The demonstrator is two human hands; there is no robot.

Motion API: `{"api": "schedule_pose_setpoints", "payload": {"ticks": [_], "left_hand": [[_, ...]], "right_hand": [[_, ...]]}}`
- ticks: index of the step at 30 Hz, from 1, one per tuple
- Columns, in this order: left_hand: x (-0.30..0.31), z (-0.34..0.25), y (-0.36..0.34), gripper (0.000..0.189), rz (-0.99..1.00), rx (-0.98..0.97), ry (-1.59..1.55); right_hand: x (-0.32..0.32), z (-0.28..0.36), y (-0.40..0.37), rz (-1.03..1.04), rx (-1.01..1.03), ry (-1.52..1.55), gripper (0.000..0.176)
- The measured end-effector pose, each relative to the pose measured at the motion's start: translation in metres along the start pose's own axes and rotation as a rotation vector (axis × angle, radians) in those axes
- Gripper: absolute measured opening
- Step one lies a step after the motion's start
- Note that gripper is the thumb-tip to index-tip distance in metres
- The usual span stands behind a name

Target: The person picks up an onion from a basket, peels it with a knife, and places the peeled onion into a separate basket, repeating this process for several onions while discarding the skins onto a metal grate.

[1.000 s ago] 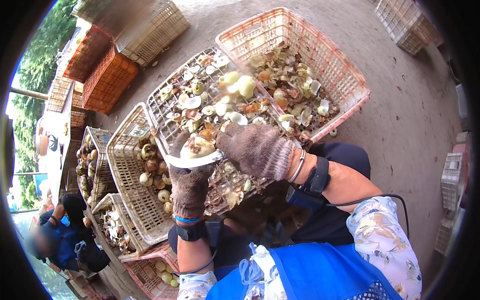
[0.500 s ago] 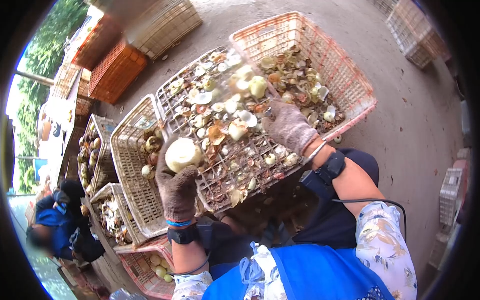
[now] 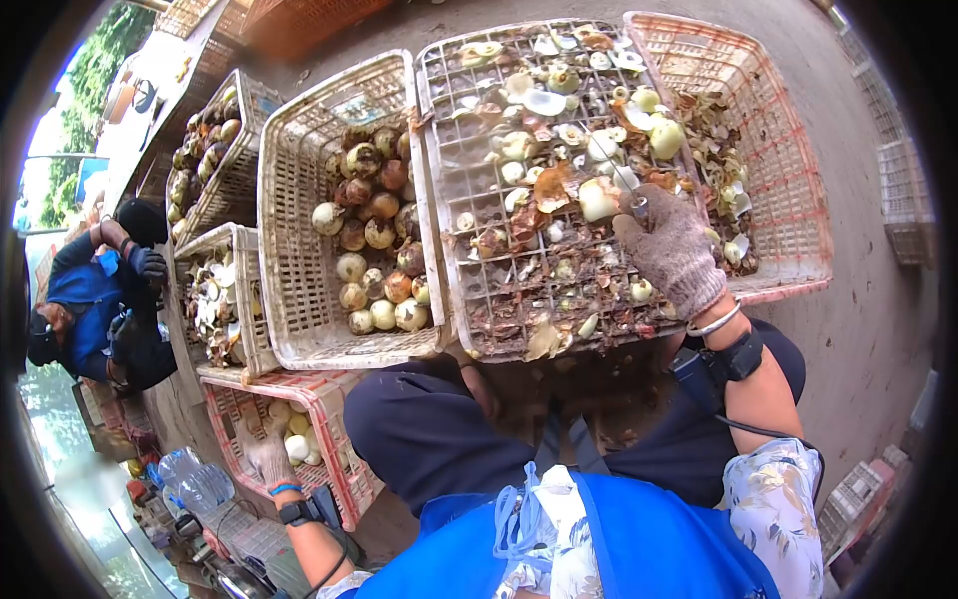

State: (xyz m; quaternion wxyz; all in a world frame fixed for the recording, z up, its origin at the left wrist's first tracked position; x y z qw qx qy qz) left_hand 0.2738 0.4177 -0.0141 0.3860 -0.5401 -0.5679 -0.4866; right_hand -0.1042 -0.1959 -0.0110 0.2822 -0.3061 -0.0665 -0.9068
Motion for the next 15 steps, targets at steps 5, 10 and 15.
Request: {"api": "schedule_pose_setpoints", "payload": {"ticks": [5, 10, 15], "left_hand": [[-0.118, -0.172, 0.048, 0.054, 0.526, -0.097, -0.406], [-0.278, -0.288, 0.035, 0.056, 0.847, -0.604, -0.006], [-0.360, -0.290, 0.005, 0.054, 0.940, -0.736, 0.467]], "right_hand": [[-0.032, 0.000, 0.002, 0.090, -0.001, -0.038, 0.026], [-0.044, 0.013, 0.004, 0.119, 0.116, -0.080, 0.025], [-0.050, 0.004, 0.011, 0.172, 0.038, -0.121, 0.025]]}}
Point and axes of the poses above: each hand's wrist, its own y-axis towards the middle knuckle, its own x-axis out of the back of the hand, z = x × y, the point moved 9 cm from there along y, towards the middle knuckle, and after that the axes turned 9 degrees about y, right-handed, at the moved point
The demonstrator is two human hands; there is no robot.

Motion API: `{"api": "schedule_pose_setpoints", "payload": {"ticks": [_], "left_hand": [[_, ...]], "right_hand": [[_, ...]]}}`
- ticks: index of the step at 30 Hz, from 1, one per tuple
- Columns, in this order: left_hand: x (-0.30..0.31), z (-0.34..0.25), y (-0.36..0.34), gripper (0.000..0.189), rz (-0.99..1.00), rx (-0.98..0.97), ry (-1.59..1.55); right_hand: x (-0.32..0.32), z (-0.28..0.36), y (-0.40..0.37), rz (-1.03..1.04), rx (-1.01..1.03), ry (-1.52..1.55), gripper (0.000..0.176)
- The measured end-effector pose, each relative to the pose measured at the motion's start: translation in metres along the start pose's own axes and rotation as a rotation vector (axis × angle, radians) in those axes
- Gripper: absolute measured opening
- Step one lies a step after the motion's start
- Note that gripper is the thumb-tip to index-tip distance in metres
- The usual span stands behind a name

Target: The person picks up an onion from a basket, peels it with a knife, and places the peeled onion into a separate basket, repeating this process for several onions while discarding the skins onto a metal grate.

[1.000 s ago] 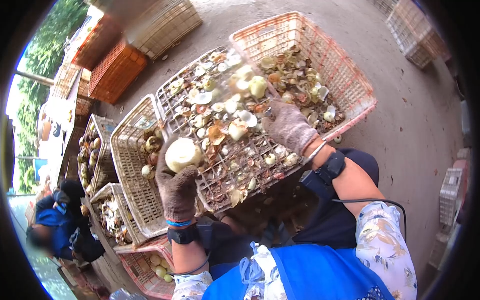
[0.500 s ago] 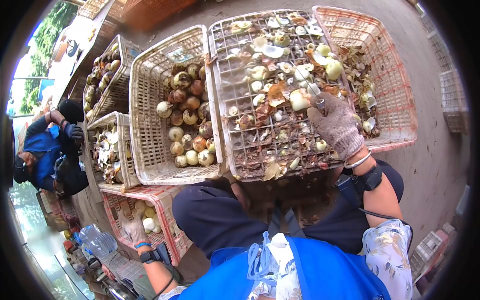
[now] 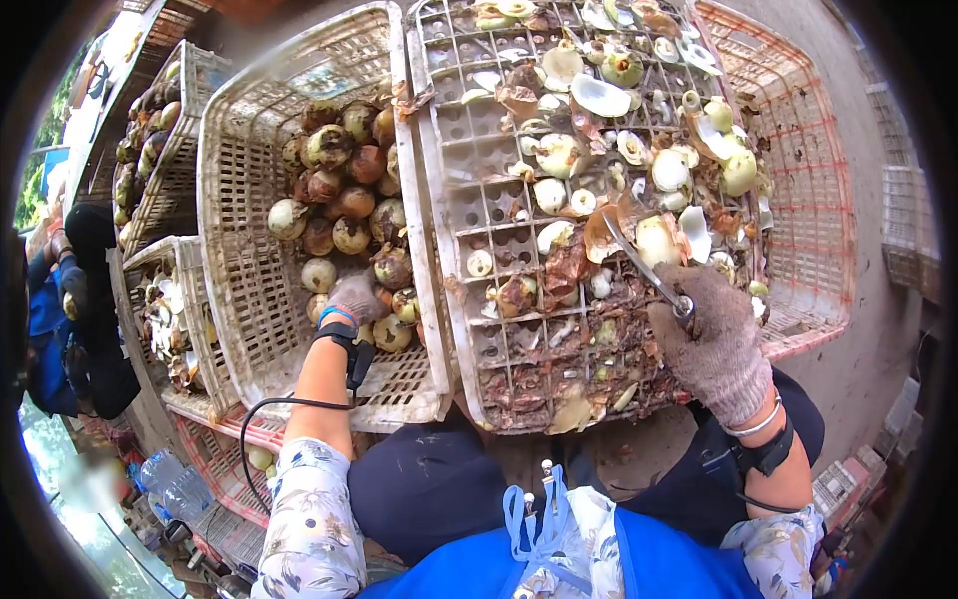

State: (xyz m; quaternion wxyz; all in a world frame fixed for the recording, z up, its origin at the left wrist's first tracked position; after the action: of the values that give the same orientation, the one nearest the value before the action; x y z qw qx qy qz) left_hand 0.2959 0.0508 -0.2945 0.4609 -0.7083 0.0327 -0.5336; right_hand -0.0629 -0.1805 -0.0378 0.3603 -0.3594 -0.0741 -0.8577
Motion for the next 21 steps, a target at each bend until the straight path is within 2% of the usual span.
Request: {"api": "schedule_pose_setpoints", "payload": {"ticks": [2, 4, 5, 8, 10, 12, 13, 14, 15, 16, 19, 20, 21], "left_hand": [[-0.021, 0.003, 0.007, 0.053, 0.058, 0.055, 0.067], [-0.020, 0.005, 0.008, 0.044, 0.130, 0.133, 0.104], [-0.024, 0.007, 0.010, 0.049, 0.193, 0.145, 0.143], [-0.010, 0.005, 0.002, 0.049, 0.057, 0.091, 0.050], [0.010, 0.009, -0.018, 0.049, -0.001, 0.015, -0.231], [0.022, 0.033, -0.034, 0.043, -0.095, 0.072, -0.903], [0.035, 0.026, -0.045, 0.042, -0.084, -0.036, -1.418], [0.056, 0.023, -0.058, 0.049, -0.118, -0.147, -1.594], [0.094, 0.001, -0.086, 0.054, -0.126, -0.238, -1.668], [0.132, -0.025, -0.116, 0.060, -0.130, -0.336, -1.739], [0.211, -0.103, -0.186, 0.071, -0.186, -0.704, -1.653], [0.227, -0.127, -0.205, 0.069, -0.208, -0.749, -1.438], [0.241, -0.156, -0.229, 0.068, -0.233, -0.804, -1.334]], "right_hand": [[-0.002, -0.004, 0.002, 0.007, -0.006, -0.003, 0.025], [-0.004, -0.003, 0.004, -0.004, -0.010, -0.002, 0.025], [-0.005, -0.005, 0.005, -0.005, -0.015, 0.024, 0.025], [0.000, 0.001, 0.007, -0.007, 0.018, 0.002, 0.025], [0.001, 0.002, 0.006, 0.016, -0.039, 0.029, 0.026], [-0.004, 0.004, 0.003, 0.050, -0.071, 0.073, 0.027], [-0.012, -0.001, 0.000, 0.054, -0.134, 0.262, 0.027], [-0.016, -0.002, -0.002, 0.058, -0.192, 0.450, 0.028], [-0.020, 0.004, -0.005, 0.137, -0.283, 0.455, 0.029], [-0.022, 0.010, -0.008, 0.112, -0.265, 0.542, 0.028], [-0.034, 0.029, -0.022, 0.280, -0.434, 0.949, 0.029], [-0.036, 0.038, -0.029, 0.330, -0.472, 1.070, 0.030], [-0.036, 0.052, -0.033, 0.372, -0.412, 1.291, 0.033]]}}
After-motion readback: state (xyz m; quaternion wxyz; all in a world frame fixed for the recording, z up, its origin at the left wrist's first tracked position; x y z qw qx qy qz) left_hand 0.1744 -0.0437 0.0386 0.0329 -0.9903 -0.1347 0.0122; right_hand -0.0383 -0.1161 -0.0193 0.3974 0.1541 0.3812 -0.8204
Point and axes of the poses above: each hand's wrist, its own y-axis towards the middle knuckle, its own x-axis out of the back of the hand, z = x × y, the point moved 9 cm from there along y, towards the middle knuckle, and after that the axes turned 9 degrees about y, right-handed, at the moved point
